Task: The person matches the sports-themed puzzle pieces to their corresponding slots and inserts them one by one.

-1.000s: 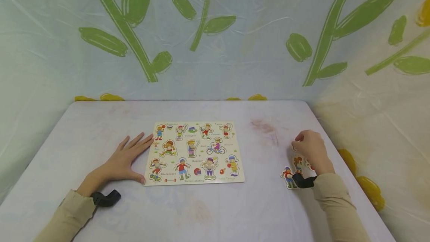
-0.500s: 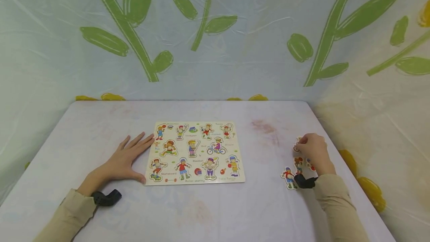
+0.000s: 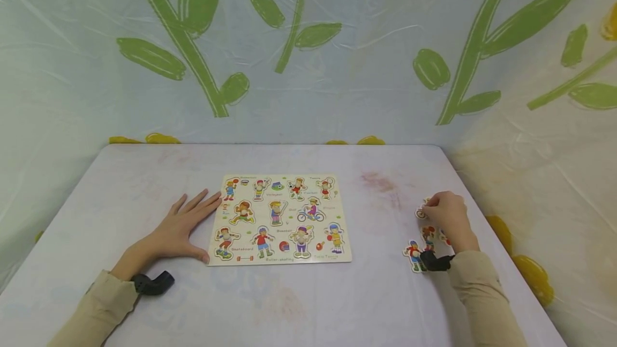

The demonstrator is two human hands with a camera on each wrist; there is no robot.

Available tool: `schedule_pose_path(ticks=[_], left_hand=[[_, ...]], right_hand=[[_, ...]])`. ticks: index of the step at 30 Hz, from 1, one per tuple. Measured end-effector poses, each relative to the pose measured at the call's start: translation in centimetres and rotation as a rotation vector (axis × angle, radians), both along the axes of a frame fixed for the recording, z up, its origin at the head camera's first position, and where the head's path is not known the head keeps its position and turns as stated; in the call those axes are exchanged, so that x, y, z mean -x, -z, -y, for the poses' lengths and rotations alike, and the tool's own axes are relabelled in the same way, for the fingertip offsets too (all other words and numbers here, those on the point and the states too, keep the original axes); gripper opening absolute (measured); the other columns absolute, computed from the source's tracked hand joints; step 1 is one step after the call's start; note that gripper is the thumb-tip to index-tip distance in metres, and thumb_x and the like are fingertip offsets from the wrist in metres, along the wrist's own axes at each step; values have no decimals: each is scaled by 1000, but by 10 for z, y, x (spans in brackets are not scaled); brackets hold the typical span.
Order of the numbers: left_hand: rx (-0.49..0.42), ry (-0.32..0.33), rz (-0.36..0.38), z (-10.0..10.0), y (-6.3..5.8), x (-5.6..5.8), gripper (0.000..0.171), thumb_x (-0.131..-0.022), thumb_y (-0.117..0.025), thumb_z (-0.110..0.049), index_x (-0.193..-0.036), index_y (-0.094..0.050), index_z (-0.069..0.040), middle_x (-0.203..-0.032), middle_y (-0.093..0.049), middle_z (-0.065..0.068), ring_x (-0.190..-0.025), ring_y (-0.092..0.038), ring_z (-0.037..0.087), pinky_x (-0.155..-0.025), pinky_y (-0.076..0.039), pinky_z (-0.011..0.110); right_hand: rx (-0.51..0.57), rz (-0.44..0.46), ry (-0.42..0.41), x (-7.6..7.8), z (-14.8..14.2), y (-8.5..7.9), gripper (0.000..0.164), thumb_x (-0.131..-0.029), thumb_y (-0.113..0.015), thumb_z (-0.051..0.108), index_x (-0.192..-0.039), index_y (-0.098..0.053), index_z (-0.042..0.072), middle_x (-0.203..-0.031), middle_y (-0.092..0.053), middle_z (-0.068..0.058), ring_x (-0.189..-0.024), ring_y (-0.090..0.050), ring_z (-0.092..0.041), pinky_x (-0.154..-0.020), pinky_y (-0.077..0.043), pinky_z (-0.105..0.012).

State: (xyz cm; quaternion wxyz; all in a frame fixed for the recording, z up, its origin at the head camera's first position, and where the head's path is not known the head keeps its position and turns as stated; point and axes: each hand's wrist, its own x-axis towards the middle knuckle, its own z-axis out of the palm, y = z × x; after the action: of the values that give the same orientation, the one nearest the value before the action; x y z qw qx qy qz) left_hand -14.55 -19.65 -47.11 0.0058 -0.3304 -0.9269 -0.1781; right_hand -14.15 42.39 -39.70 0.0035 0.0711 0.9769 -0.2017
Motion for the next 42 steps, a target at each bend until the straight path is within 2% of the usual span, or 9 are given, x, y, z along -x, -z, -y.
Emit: schedule_pose_path(ticks=[10, 15, 23, 31, 42], left_hand=[[-3, 0, 4, 0, 0, 0, 134, -56, -66, -89, -159, -25, -13, -165, -21, 4, -151, -8, 36, -116, 0, 63], [-1, 1, 11, 0, 0, 0, 134, -56, -66, -89, -159, -25, -13, -165, -20, 4, -151, -8, 36, -116, 0, 63], [1, -4, 14, 0, 0, 0, 135, -55, -66, -90, -159, -24, -14, -165, -19, 3, -151, -7, 34, -116, 2, 62], [-11, -6, -7, 0, 3, 0, 136, -54, -67, -89, -159, -24, -14, -165, -20, 3, -151, -8, 34, -116, 2, 62], [-1, 3, -9, 0, 2, 1, 134, -55, -66, -89, -159, -25, -15, -165, -20, 1, -151, -9, 34, -116, -1, 63]], right_hand=[[13, -19, -66, -1, 22, -8, 17, -85, -71, 11, -82, -69, -5, -70, -64, -9, -64, -55, -23, -53, -44, -32], [29, -20, -88, -3, 34, -13, 16, -85, -72, 10, -83, -69, -6, -73, -65, -11, -65, -56, -23, -53, -46, -32], [13, -99, -148, -5, 53, -19, 10, -82, -73, 8, -79, -71, -2, -72, -67, -9, -69, -58, -24, -59, -46, -34], [49, -132, -173, -6, 72, -23, 6, -81, -73, 6, -80, -71, 0, -73, -68, -7, -67, -57, -20, -59, -47, -33], [88, -79, -164, -6, 101, -31, 9, -86, -71, 7, -90, -69, -1, -80, -67, -11, -74, -58, -26, -60, -49, -33]])
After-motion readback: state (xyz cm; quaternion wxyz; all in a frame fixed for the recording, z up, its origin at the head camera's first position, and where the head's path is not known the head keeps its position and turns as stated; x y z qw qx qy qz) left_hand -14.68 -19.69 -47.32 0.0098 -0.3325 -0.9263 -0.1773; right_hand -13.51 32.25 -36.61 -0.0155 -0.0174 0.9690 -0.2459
